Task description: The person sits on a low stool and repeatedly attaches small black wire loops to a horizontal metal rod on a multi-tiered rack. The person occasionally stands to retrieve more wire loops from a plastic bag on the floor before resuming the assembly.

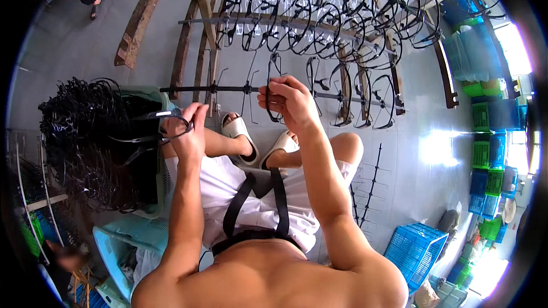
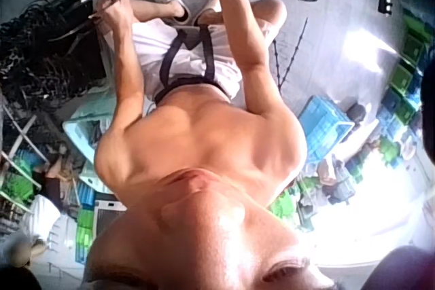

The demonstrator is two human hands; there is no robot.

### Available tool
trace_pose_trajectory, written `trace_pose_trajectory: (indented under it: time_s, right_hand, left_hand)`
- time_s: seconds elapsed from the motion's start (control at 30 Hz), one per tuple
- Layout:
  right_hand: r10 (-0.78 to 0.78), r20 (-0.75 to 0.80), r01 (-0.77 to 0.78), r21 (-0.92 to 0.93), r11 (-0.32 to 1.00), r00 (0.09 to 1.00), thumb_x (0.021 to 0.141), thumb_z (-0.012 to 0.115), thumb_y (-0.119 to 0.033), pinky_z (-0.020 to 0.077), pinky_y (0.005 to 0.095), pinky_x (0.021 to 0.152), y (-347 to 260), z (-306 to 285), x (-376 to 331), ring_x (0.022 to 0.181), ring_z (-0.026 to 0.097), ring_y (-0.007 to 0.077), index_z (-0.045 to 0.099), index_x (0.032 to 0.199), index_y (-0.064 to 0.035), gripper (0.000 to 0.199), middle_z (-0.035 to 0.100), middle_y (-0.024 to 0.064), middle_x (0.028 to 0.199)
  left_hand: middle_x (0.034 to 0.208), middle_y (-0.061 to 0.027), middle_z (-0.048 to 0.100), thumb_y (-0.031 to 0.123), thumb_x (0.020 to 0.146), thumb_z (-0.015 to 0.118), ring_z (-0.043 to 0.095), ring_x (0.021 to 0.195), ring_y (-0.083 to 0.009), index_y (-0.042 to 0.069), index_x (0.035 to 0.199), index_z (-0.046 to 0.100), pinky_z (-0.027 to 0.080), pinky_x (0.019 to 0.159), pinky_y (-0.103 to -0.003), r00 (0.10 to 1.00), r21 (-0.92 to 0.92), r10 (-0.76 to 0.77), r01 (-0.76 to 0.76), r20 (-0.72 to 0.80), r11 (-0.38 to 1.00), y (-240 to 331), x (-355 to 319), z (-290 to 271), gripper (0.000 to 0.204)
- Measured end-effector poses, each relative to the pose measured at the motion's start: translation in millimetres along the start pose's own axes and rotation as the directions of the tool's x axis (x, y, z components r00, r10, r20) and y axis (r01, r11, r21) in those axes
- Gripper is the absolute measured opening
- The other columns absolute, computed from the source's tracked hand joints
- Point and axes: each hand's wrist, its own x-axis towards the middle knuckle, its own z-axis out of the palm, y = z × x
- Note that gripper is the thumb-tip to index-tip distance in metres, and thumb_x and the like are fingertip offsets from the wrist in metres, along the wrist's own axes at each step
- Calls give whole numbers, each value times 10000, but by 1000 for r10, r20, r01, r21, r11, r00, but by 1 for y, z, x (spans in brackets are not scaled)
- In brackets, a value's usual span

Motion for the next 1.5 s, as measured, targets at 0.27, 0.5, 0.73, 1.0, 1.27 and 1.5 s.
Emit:
trace_pose_trajectory:
  time_s: [0.27, 0.5, 0.73, 1.0, 1.27, 1.5]
  right_hand:
    - [-19, -29, 20, 60, 998, 999, 870, 549, -75, 554, 344, 702, -5, 4, -8, 758, 641, 232, 513, 907, 15, 104, 625, 143, 848]
    - [-10, -39, 11, 4, 1000, 999, 872, 560, -87, 557, 343, 700, -1, 0, -11, 746, 643, 229, 522, 911, 21, 121, 629, 144, 848]
    - [-34, -50, 35, 17, 999, 998, 876, 562, -91, 553, 326, 710, -7, 0, -14, 747, 637, 216, 523, 949, 32, 149, 622, 140, 848]
    - [-796, 319, 373, -919, -127, 515, 761, 647, -64, 372, 438, 895, 14, 40, -52, 1044, 418, 389, 460, 1207, -18, 486, 443, 227, 1128]
    - [-305, 661, 679, -430, 594, 686, 825, 653, -73, 413, 283, 796, 74, 86, -70, 895, 492, 207, 528, 1102, -12, 310, 516, 97, 929]
    - [262, 787, 163, -414, 895, 558, 843, 654, -92, 450, 240, 720, 47, 46, -67, 814, 543, 104, 583, 1045, 22, 242, 587, 39, 877]
  left_hand:
    - [755, -106, 636, 204, 825, 649, 575, 699, -288, 71, 865, 669, 431, 636, -377, 997, -59, 61, -64, -36, 996, -9, -8, 3, 140]
    - [731, -112, 628, 179, 817, 659, 572, 681, -266, 50, 850, 667, 426, 623, -357, 995, -31, 73, -75, -72, 997, -9, -6, 8, 133]
    - [716, -114, 631, 139, 798, 666, 569, 637, -257, 34, 850, 668, 419, 606, -344, 988, -91, 129, -136, -83, 986, -13, -12, 8, 117]
    - [889, -1, 552, 245, 940, 503, 452, 736, -102, 18, 1042, 612, 373, 648, -244, 981, -574, -192, 146, -19, 806, -27, -45, -14, 272]
    - [956, -36, 522, 634, 913, 220, 486, 910, -141, 36, 1122, 559, 379, 865, -301, 860, -801, -272, 504, 432, 323, 8, -44, -48, 719]
    - [781, -3, 547, 499, 951, 349, 488, 688, -70, 33, 894, 586, 367, 634, -197, 832, -841, -182, 540, 525, 42, -14, -45, -59, 525]
